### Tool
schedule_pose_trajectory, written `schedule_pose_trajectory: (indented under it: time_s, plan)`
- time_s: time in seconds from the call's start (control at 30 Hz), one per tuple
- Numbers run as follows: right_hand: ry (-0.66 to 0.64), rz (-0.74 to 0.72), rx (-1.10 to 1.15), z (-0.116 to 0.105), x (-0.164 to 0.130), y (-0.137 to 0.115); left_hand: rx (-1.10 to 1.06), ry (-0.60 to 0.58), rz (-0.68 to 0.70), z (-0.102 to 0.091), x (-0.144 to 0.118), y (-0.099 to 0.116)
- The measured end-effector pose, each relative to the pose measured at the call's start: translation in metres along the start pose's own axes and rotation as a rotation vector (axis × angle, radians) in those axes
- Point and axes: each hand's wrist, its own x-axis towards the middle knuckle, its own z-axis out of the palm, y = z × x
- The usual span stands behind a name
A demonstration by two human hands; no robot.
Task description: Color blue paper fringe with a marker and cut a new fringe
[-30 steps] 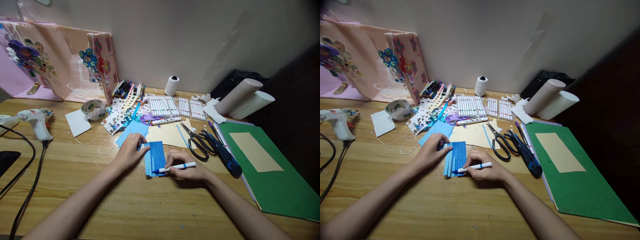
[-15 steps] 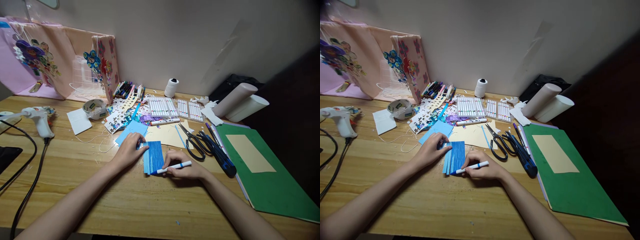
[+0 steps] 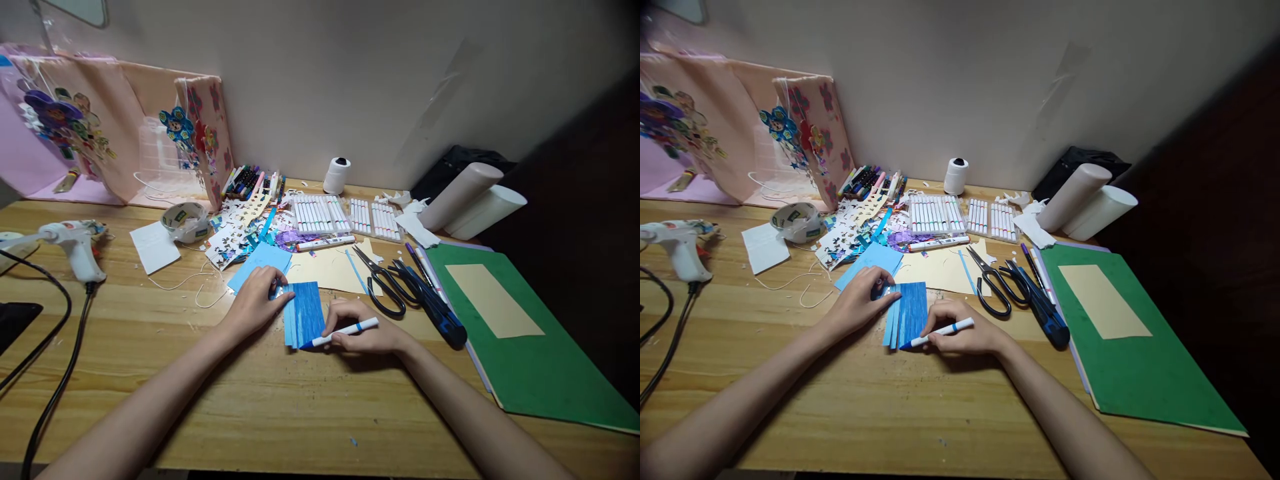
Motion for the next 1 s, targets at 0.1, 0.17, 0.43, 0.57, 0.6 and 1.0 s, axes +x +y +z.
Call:
schedule_pose_trajectory:
  time_s: [0.1, 0.17, 0.43, 0.57, 0.6, 1.0]
  plan:
    - [-0.007, 0.008, 0.004, -0.0003, 0.001, -0.0021, -0.006, 0.007, 0.007, 0.0, -0.0003, -0.0007]
    - [-0.013, 0.029, 0.043, 0.0001, 0.0007, -0.0014, -0.007, 0.009, 0.006, 0.0002, -0.0003, -0.0008]
    - [-0.035, 0.109, 0.181, 0.0015, -0.0033, 0.0029, -0.012, 0.005, 0.005, -0.0001, -0.0006, 0.0001]
    - [-0.016, 0.126, 0.2, 0.0019, -0.0037, 0.0015, -0.027, 0.007, -0.002, 0.0006, -0.0005, -0.0004]
    - [-0.021, 0.122, 0.196, 0.0021, -0.0037, 0.0017, -0.025, 0.009, -0.001, 0.0008, -0.0005, -0.0006]
    - [0.041, 0.095, 0.082, 0.0017, -0.0001, -0.0018, -0.011, 0.019, 0.026, 0.001, -0.0011, -0.0018]
